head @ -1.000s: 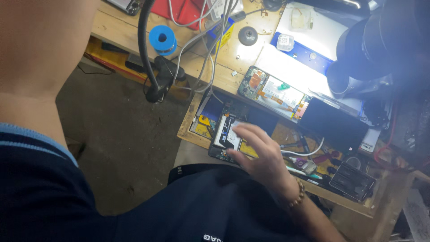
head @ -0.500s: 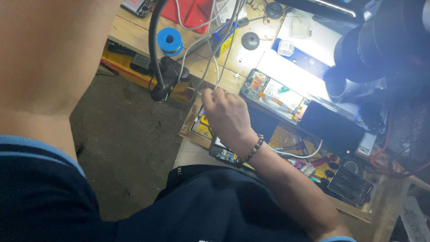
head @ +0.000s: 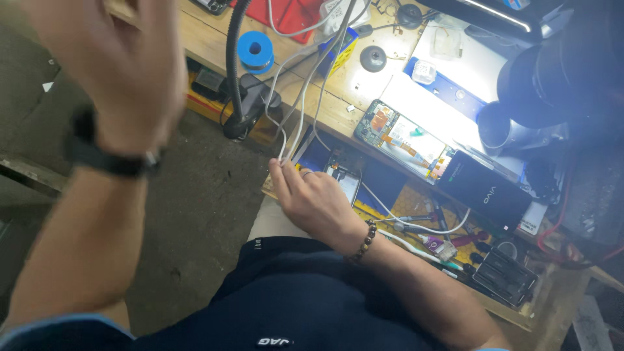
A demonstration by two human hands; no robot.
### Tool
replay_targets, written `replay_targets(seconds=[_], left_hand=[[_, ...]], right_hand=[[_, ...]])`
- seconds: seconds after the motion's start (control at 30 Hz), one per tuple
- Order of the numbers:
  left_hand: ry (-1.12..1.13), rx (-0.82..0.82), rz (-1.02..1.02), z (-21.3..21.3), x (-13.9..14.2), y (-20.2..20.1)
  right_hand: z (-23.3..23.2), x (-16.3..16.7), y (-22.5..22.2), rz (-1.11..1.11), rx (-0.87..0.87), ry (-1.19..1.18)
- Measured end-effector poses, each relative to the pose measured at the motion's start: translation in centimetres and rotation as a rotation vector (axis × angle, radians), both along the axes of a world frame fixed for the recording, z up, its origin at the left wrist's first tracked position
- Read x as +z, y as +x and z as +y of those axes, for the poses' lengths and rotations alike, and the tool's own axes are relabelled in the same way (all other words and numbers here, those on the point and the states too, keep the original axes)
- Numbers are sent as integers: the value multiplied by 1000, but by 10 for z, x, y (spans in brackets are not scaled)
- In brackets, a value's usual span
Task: The person handles a disassembled smartphone, connecting and disconnecting a charging cable to test the device. They then place the phone on the workbench, retrieve a new phone screen, and compare it with the existing device. Finally, they pick up another disassembled phone and connect a cable to it.
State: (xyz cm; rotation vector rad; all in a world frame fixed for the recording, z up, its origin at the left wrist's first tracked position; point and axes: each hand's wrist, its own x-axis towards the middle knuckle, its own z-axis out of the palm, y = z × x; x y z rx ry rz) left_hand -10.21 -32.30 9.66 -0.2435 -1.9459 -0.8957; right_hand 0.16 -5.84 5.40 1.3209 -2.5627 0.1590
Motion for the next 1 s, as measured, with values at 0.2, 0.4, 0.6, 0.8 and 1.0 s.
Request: replay_targets(seconds=[0.2,0.4,0.6,0.8,1.0], left_hand=[[-117,-392,-576,64,-33,104],[381,-522,-846,71,-65,134],[313,-447,-1004,58,-106,166],[79,-680,-941,77,-132,164],[-287,-577,-850,74,-137,157]], right_hand=[[-19,-13,12,-160,96,77],[-20,-18,20,-233,194,-78],[19,-16,34,-896,-302,-238],[59,-41,27,-1559,-67,-1200],[85,-48,59,-1436,-177,-1116]])
